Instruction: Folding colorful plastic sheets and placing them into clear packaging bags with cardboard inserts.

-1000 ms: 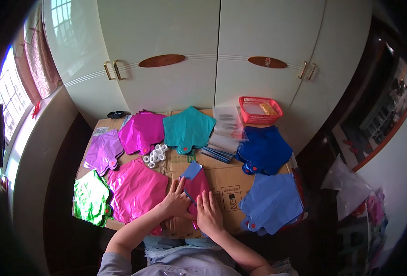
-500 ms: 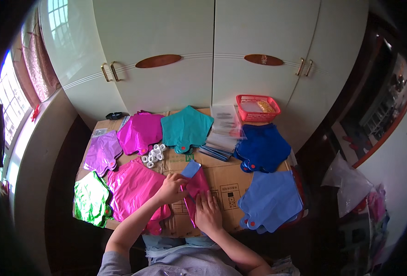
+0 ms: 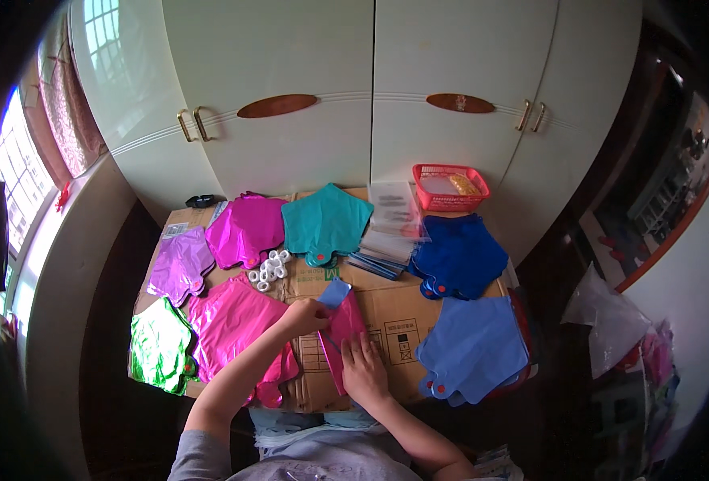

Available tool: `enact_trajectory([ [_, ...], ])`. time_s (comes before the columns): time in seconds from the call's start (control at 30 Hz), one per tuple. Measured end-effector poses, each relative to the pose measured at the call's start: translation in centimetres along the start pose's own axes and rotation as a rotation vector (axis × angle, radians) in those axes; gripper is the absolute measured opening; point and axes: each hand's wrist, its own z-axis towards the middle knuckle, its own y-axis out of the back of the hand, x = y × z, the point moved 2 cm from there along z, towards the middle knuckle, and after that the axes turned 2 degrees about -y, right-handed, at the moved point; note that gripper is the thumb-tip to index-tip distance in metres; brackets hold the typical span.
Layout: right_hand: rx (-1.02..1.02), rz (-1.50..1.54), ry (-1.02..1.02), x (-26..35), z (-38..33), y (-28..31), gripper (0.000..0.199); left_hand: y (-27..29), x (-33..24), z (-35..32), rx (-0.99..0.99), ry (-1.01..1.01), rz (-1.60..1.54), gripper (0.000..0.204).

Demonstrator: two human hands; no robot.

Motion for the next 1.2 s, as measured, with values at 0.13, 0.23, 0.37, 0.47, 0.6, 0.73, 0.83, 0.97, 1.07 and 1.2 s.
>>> enact_trajectory([
  [0.13,-0.027,0.015,0.033,-0.1,-0.1,0.0,0.047,-0.3,0.2,0.2,0.002,-0.013,0.02,0.029],
  [0.23,-0.043,0.03,0.056,0.0,-0.3,-0.3,0.046,-0.6,0.4,0.2,-0.016,-0.023,0.029,0.029],
  [0.37,-0.054,0.058,0.044,0.0,-0.4,-0.3,0.044,0.6,-0.5,-0.6,-0.066,-0.047,-0.154,0.026],
  [0.47,-0.046,0.077,0.028,-0.4,-0.4,-0.4,0.044,1.7,-1.0,-2.3,-0.152,-0.079,-0.09,0.024],
  [0.6,-0.043,0.087,0.016,-0.3,-0.5,-0.7,0.042,0.8,-1.5,-6.6,-0.17,-0.347,0.389,0.028],
  [0.73,-0.042,0.088,0.019,-0.4,-0.6,-0.7,0.039,-0.4,-1.9,-7.4,-0.224,-0.49,0.41,0.036],
  [0.83,-0.054,0.075,0.032,-0.3,-0.5,-0.4,0.037,-0.4,-2.1,-6.9,-0.217,-0.487,0.387,0.04],
  [0.97,-0.088,0.081,0.03,0.0,-0.4,0.1,0.037,-0.5,-2.2,-6.5,-0.183,-0.47,0.453,0.052],
  [1.07,-0.064,0.066,0.024,-0.1,-0.4,0.1,0.04,-0.1,-2.8,-6.1,-0.151,-0.472,0.544,0.068],
  [1.2,-0.048,0.097,0.018,0.0,-0.3,0.2,0.044,0.0,-3.5,-5.6,-0.102,-0.446,0.575,0.089],
])
